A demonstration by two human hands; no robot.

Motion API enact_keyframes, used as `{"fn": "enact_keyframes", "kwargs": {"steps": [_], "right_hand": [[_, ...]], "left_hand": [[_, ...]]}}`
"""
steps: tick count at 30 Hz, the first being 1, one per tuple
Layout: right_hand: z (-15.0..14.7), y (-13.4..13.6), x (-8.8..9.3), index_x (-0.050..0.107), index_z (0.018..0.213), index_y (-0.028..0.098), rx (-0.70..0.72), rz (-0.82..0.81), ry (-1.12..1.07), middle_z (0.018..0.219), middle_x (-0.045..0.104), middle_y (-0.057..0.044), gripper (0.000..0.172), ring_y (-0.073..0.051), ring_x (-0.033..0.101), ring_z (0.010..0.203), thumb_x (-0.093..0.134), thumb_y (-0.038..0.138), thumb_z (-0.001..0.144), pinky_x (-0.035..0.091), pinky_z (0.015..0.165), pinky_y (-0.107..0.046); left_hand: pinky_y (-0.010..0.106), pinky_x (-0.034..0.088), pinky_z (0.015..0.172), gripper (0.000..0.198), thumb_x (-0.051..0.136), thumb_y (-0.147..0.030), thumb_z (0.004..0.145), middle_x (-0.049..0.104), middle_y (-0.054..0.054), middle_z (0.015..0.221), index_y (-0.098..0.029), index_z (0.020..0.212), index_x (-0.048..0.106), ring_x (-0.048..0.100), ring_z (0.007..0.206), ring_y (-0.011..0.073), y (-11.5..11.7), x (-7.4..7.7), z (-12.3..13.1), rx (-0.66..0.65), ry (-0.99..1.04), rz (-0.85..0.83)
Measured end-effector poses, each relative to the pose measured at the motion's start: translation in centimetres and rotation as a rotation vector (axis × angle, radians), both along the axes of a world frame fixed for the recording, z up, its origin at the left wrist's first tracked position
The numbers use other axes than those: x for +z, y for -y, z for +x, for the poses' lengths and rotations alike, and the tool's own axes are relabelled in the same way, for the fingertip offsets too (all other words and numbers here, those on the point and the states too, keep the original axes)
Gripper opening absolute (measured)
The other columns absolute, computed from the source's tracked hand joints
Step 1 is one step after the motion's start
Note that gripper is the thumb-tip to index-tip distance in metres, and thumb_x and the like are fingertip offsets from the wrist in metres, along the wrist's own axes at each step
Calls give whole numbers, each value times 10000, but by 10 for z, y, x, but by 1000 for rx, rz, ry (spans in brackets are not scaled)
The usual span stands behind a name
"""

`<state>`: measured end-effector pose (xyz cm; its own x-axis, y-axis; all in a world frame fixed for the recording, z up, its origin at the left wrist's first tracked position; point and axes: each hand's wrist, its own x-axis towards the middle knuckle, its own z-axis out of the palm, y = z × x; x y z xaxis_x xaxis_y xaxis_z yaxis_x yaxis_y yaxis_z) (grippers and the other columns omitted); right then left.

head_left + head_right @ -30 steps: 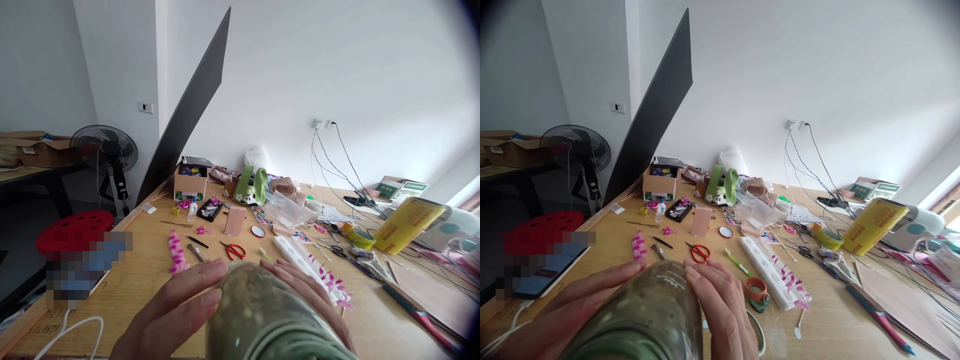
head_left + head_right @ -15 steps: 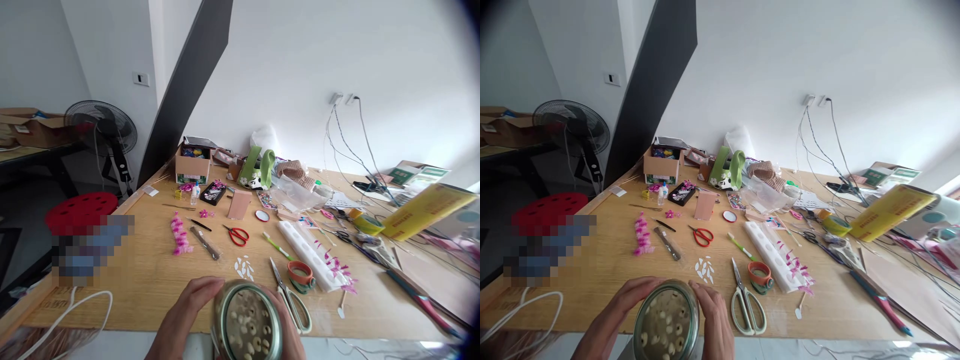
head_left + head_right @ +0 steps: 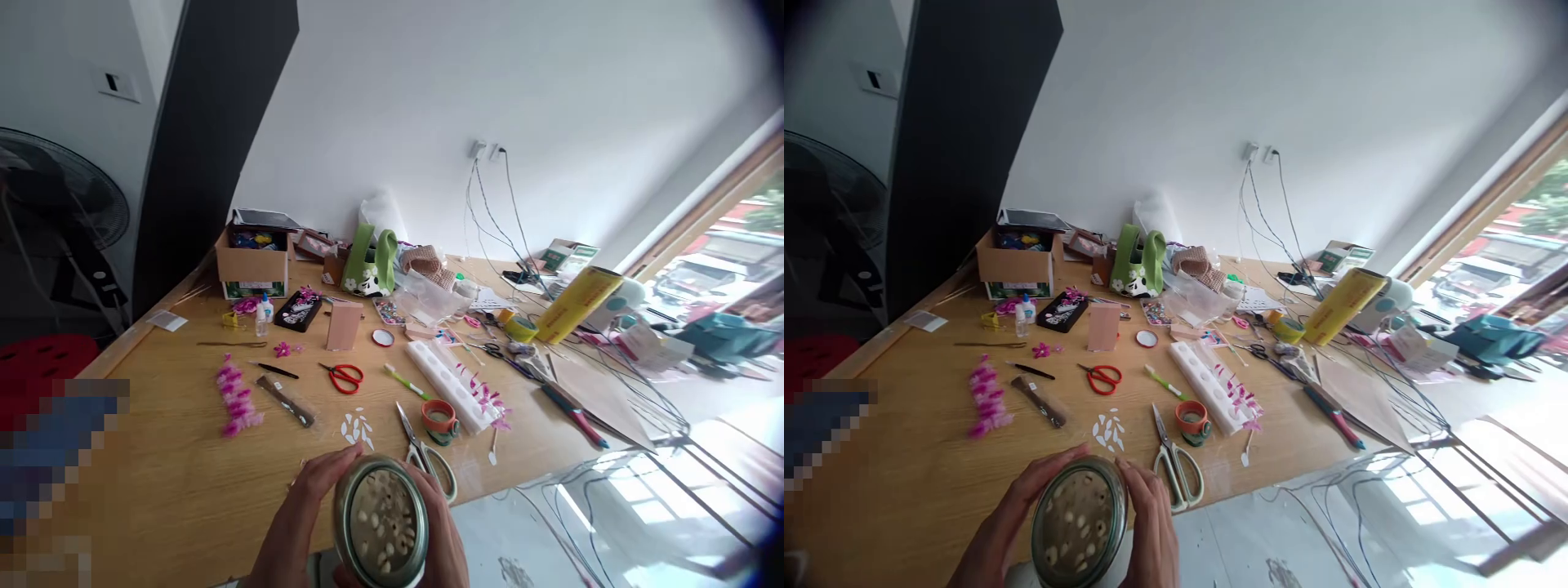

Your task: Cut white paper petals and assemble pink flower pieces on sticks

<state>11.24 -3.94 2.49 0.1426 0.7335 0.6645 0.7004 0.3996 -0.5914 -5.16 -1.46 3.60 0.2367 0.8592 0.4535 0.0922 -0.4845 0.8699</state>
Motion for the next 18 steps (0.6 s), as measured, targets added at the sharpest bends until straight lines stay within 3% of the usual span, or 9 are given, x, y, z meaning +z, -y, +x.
{"fn": "enact_keyframes", "kwargs": {"steps": [5,9,14,18], "right_hand": [[10,8,3,438,1315,220,-45,-18,11,1133,621,-129,874,-333,632,1022,791,571,598,521,843,-426],[17,13,3,468,1299,236,-112,-9,-12,1117,623,-116,786,-325,640,1014,758,569,649,538,806,-414],[23,15,0,512,1277,259,-171,22,-15,1078,649,-104,691,-325,665,970,772,462,670,561,756,-418],[17,13,0,523,1278,251,-147,54,-1,1084,644,-119,632,-337,656,994,741,430,712,563,765,-434]], "left_hand": [[438,443,1038,705,711,-497,740,566,106,1364,-289,1370,471,531,1246,330,-8,-3,10,-92,17,25],[417,439,1034,630,635,-517,803,580,86,1350,-317,1373,457,544,1231,304,-11,6,21,-157,35,83],[418,402,1062,568,554,-510,857,592,103,1325,-297,1375,458,533,1238,303,-10,16,29,-159,32,97],[430,396,1057,611,572,-533,837,568,116,1348,-285,1379,439,521,1244,317,-8,14,26,-153,50,96]]}}
